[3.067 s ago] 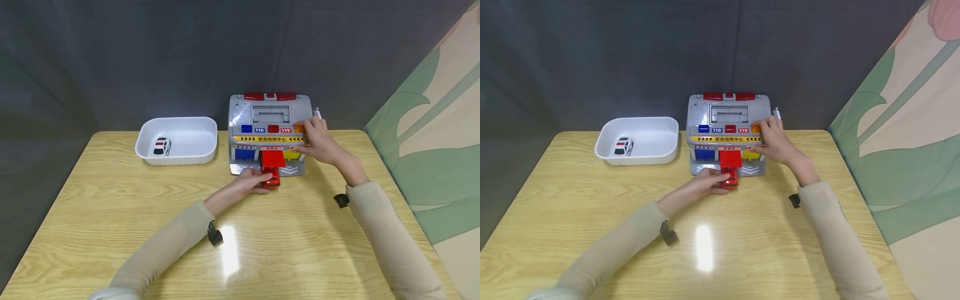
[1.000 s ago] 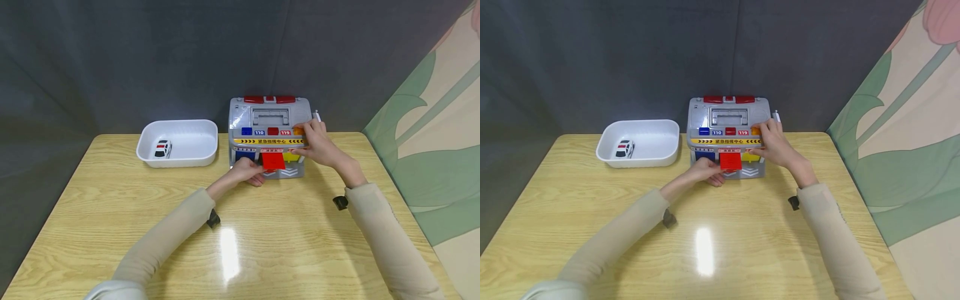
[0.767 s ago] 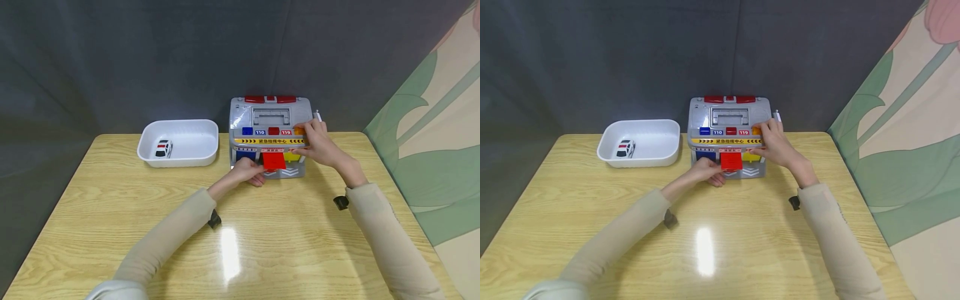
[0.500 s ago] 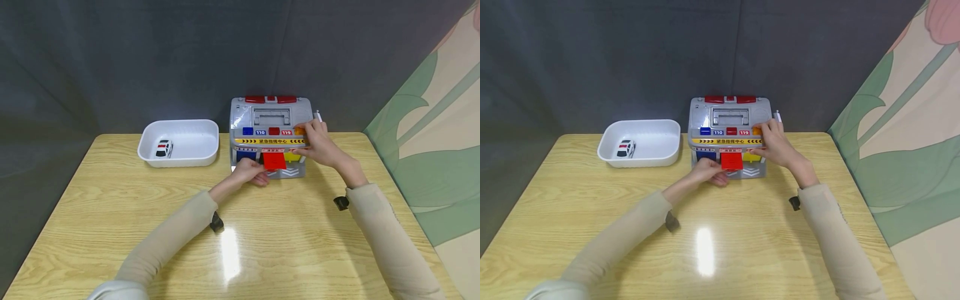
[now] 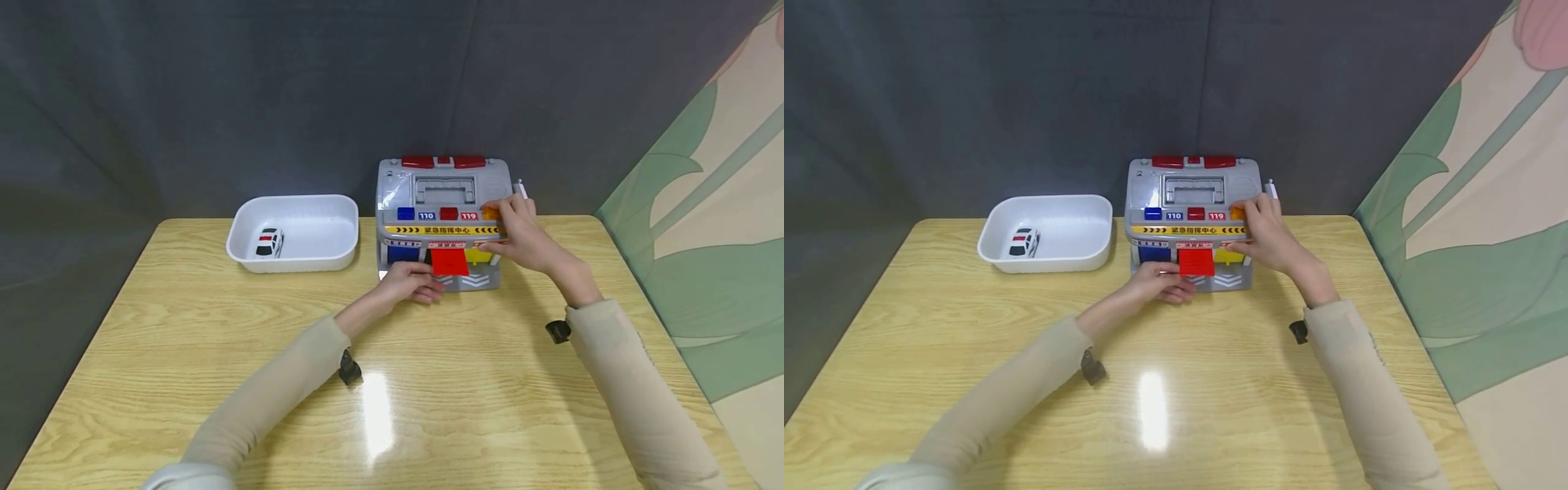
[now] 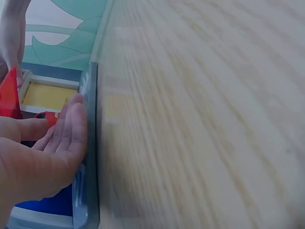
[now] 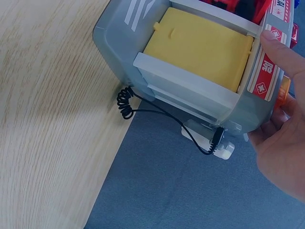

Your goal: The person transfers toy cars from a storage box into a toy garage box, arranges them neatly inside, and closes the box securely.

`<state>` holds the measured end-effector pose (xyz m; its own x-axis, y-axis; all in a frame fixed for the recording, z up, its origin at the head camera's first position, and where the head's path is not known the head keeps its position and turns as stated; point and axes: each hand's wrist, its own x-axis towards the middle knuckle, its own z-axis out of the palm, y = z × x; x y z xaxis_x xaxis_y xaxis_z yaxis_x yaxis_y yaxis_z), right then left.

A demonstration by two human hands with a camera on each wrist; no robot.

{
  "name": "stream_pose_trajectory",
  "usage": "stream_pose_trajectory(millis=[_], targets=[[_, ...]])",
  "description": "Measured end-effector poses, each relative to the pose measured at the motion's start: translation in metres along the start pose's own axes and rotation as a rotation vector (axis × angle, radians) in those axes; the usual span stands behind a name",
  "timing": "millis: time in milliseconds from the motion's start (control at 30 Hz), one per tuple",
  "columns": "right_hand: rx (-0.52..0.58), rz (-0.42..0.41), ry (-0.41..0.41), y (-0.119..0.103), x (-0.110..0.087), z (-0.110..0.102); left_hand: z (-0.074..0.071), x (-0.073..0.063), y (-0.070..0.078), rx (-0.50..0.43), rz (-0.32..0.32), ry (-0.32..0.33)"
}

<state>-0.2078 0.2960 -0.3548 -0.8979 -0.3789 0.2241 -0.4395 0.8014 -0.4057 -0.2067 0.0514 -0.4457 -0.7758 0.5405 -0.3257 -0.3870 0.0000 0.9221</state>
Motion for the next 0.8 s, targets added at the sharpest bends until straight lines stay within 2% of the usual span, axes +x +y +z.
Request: stream_pose_trajectory(millis=[367, 800], targets=[[-0.002, 0.01, -0.007, 0.0001, 0.0007, 0.001, -0.0003, 0.0016, -0.0032, 0.023, -0.01, -0.027], [-0.008, -0.007, 0.006, 0.0015, 0.0001, 0.0013, 0.0037, -0.0004, -0.0021, 0.043, -0.016, -0.01]])
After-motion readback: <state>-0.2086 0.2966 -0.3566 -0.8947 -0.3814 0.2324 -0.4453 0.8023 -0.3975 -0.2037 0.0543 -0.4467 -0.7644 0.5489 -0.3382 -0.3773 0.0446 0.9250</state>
